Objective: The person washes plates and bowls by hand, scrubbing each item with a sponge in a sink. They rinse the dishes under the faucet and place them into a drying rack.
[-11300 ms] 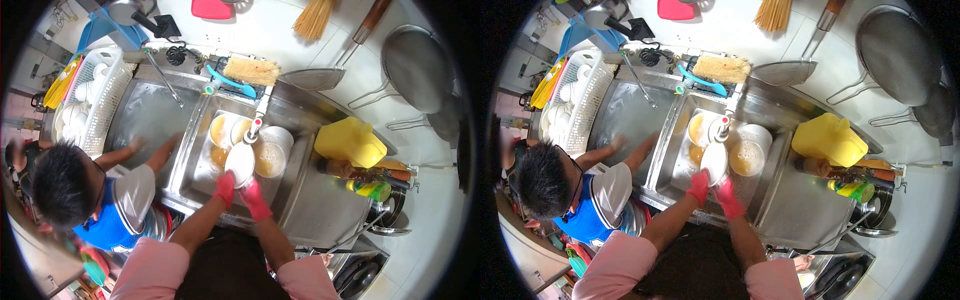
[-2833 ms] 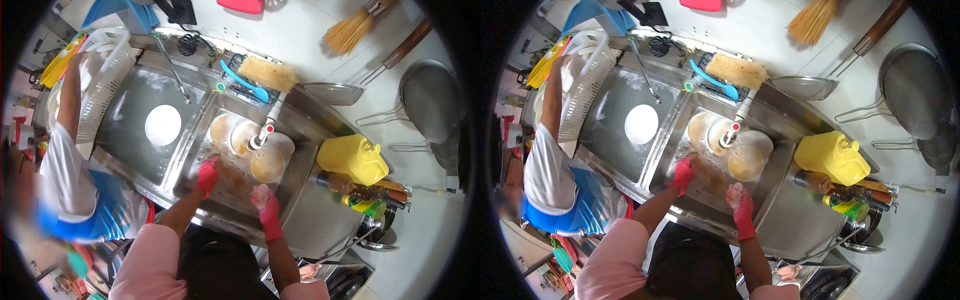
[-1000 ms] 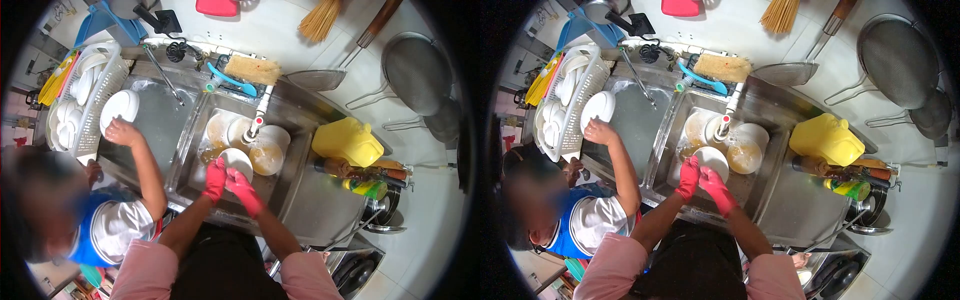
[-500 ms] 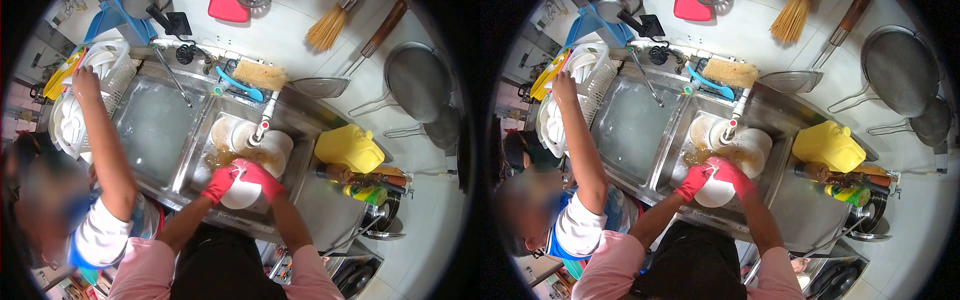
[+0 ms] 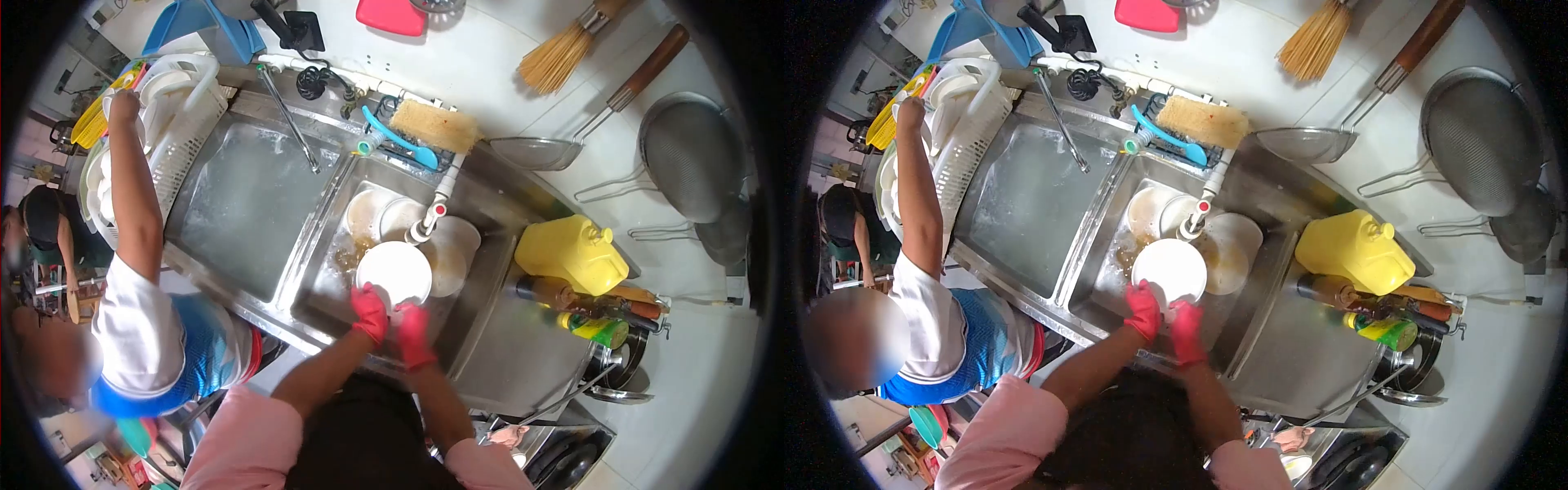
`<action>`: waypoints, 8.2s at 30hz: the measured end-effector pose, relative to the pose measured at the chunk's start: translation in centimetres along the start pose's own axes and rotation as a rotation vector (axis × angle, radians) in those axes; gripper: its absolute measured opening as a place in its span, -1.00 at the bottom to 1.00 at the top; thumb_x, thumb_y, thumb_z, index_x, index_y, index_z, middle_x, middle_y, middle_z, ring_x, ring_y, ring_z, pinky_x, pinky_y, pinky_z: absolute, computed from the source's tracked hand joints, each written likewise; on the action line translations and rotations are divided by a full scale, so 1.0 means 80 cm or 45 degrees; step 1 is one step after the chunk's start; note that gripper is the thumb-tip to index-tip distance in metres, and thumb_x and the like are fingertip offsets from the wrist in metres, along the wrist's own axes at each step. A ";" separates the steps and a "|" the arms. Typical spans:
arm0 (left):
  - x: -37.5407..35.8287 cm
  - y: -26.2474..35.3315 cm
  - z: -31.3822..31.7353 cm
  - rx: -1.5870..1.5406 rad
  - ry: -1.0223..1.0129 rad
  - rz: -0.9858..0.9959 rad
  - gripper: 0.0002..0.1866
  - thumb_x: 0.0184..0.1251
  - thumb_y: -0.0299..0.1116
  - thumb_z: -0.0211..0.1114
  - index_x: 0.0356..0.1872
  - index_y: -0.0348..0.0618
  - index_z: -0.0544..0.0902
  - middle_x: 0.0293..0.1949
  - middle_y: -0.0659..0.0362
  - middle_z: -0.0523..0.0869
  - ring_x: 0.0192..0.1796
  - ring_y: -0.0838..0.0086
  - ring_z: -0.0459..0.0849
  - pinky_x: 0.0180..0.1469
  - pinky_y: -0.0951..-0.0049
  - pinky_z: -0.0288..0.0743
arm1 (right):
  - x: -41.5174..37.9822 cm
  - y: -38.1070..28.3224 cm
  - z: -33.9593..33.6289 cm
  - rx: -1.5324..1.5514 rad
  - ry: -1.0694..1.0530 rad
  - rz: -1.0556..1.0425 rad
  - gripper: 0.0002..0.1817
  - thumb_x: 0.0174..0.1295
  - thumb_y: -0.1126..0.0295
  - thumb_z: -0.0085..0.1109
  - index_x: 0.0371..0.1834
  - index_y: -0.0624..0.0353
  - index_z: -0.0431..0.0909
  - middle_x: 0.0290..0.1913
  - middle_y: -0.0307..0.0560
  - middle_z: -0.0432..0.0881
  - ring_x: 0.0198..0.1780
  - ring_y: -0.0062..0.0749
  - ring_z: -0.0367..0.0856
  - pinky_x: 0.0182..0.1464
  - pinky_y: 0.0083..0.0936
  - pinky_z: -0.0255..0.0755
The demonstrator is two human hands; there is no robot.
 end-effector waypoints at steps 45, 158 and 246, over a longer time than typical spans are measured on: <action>-0.003 -0.047 -0.070 0.264 -1.407 0.186 -0.74 0.35 -0.20 0.20 -0.21 -0.21 0.62 -0.34 0.00 0.67 -0.25 0.20 0.70 -0.30 0.21 0.56 | 0.031 -0.097 0.025 -0.233 -0.350 -0.049 -0.44 0.59 0.17 -0.32 0.55 0.19 0.08 0.21 0.12 0.56 0.08 -0.14 0.63 0.18 -0.31 0.46; 0.055 0.113 -0.051 0.590 -0.985 0.056 -0.60 0.47 -0.19 0.19 0.09 -0.34 0.60 -0.17 -0.09 0.77 -0.19 0.22 0.72 -0.07 0.30 0.54 | 0.056 -0.021 -0.009 -0.937 -0.235 -0.166 -0.99 0.20 0.52 0.21 -0.37 0.18 0.60 -0.32 -0.12 0.67 -0.31 -0.45 0.59 -0.13 -0.52 0.49; -0.005 0.045 -0.003 0.829 -0.985 -0.016 -0.57 0.43 -0.07 0.10 -0.18 -0.32 0.67 -0.25 -0.21 0.72 -0.20 -0.07 0.71 -0.16 0.06 0.54 | -0.005 -0.028 -0.004 1.024 -0.570 0.528 -0.43 0.51 0.01 -0.24 0.47 0.06 0.23 0.41 -0.11 0.40 0.35 -0.23 0.43 0.32 -0.18 0.41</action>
Point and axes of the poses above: each hand's wrist, its own x-axis towards the middle knuckle, its own z-axis out of the palm, y = z × x, the point moved 2 cm from there along x, towards the middle knuckle
